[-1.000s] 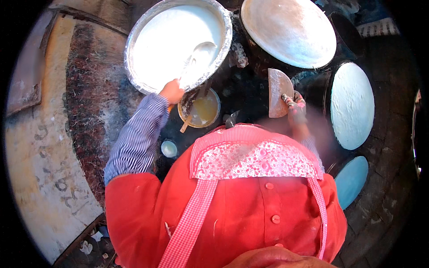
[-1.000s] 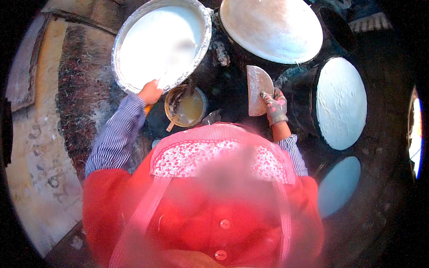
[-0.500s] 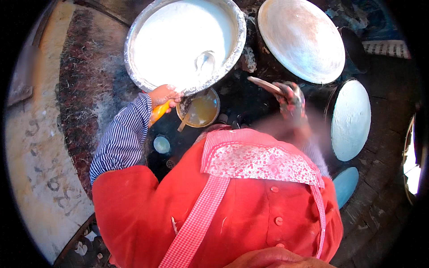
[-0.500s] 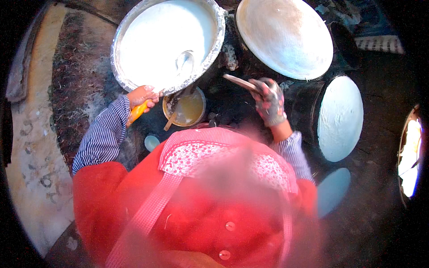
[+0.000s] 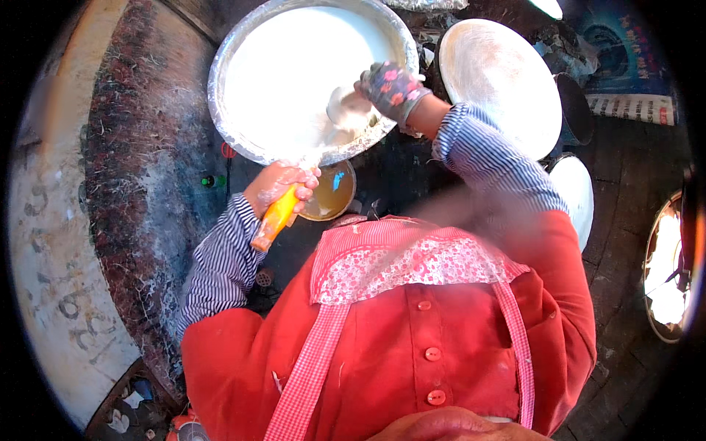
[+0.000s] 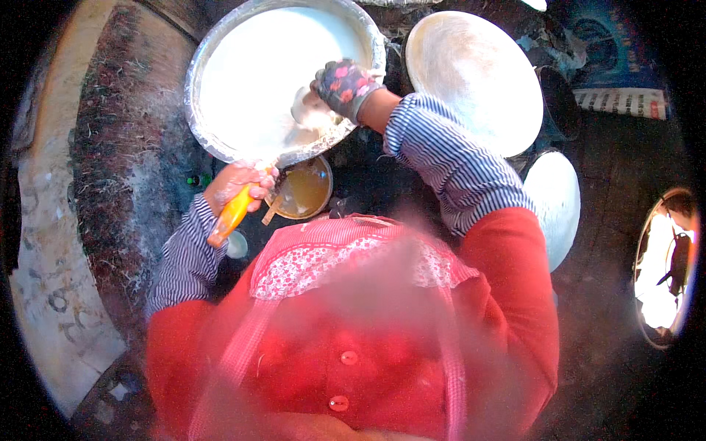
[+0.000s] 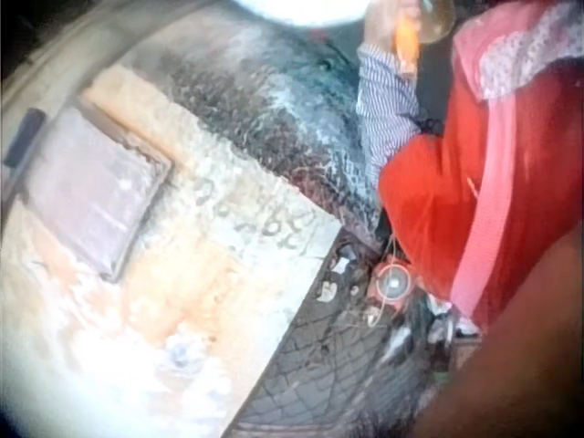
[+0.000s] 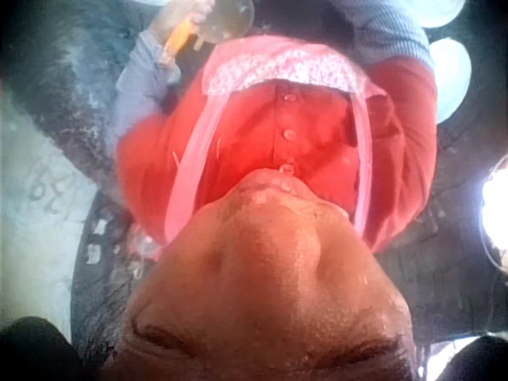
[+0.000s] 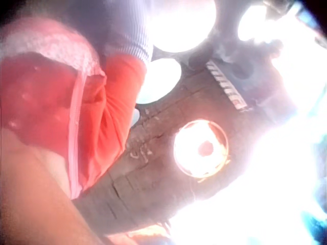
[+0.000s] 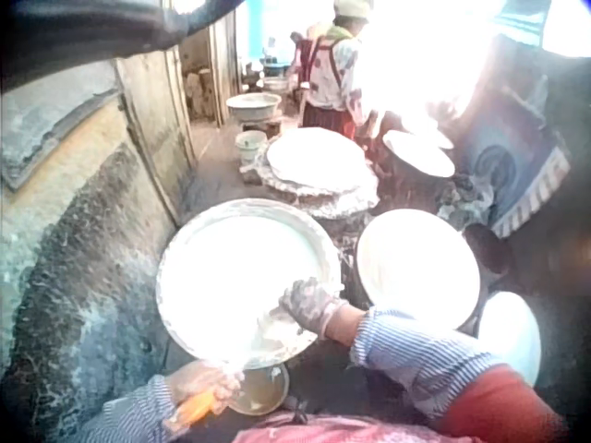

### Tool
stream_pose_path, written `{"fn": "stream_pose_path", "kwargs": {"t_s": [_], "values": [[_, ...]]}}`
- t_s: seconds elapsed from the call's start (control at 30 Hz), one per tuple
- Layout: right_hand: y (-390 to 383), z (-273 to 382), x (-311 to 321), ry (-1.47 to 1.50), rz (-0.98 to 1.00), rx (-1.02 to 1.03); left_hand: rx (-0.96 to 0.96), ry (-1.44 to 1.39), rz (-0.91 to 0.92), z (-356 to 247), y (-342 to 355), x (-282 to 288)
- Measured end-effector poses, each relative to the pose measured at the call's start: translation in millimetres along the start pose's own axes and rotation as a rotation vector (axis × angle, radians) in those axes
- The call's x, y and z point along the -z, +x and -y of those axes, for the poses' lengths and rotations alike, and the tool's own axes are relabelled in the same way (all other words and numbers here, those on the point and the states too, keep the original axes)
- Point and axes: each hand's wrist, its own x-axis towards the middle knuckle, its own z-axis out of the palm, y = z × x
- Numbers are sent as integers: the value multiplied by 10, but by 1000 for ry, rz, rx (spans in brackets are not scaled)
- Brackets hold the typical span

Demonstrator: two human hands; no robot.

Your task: The person prepares thin flatbreads by spreading white batter onto multiple hot circular stoves using a ladle and a flat spreader tool.

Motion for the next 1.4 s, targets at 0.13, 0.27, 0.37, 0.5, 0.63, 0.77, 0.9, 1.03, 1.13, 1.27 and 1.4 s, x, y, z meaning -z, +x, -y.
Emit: {"fn": "stream_pose_path", "kwargs": {"t_s": [0.13, 0.27, 0.37, 0.5, 0.63, 0.77, 0.9, 1.03, 1.13, 1.27, 1.4], "values": [[17, -171, 996, -231, -511, 72, -221, 89, -37, -445, -656, -552], [50, -342, 1954, -468, -769, 89, -468, 212, -60, -820, -1346, -1147], [-24, -378, 2664, -467, -951, 119, -638, 325, -101, -969, -1739, -1521], [-474, -389, 3175, -538, -1176, 35, -808, 468, -130, -958, -1765, -1884], [-367, -169, 2826, 19, -925, -65, -793, 269, -248, -446, -1133, -1216], [-509, -112, 1844, 469, -819, -396, -264, -183, -80, -64, -225, -241], [-957, -216, 904, 813, -722, -720, -48, -477, 108, -30, -82, -87], [-1249, -130, 230, 1190, -622, -954, -314, -172, 120, -597, -740, -611], [-1399, -140, -5, 1021, -619, -979, -565, 54, 159, -1065, -1305, -1117], [-1445, -111, -153, 1038, -632, -1008, -822, 247, 159, -1301, -1824, -1572], [-1558, 71, -68, 1089, -673, -959, -969, 256, 124, -1216, -1703, -1464]]}}
